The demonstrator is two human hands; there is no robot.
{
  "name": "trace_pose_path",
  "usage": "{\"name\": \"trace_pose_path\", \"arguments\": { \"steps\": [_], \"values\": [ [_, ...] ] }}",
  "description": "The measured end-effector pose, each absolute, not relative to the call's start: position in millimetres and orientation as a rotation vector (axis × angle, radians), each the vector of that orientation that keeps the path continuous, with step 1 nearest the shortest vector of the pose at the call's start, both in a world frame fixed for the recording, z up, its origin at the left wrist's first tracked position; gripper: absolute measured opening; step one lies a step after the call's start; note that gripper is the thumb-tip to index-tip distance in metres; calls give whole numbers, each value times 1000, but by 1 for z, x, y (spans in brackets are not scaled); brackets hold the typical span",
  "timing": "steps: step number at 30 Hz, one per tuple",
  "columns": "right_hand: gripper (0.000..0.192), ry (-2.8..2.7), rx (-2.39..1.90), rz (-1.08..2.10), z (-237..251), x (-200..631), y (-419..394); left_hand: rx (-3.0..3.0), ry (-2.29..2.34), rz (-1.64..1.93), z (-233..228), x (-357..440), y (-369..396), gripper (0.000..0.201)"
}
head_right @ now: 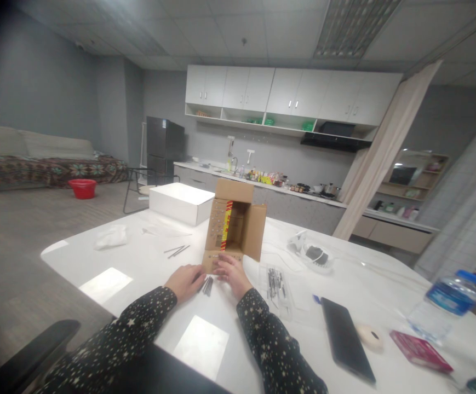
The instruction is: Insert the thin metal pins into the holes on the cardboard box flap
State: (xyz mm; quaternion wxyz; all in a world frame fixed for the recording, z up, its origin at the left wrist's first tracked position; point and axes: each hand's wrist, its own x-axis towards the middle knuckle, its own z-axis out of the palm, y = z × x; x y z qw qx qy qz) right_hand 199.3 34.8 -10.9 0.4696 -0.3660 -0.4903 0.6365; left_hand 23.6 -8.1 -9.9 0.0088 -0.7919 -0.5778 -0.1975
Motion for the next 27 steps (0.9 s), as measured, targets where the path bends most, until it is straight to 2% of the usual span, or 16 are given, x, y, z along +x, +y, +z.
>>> {"name": "trace_pose_path", "arguments": {
  "steps": [6, 27],
  "values": [
    [30, -1198, -873, 1577, -9, 202, 33, -2477, -1807, -615, -11, 23, -8, 28],
    [33, -1230, -811, 1603, -5, 202, 31, -2481, -1812, -621, -10, 23, -9, 29]
  ]
}}
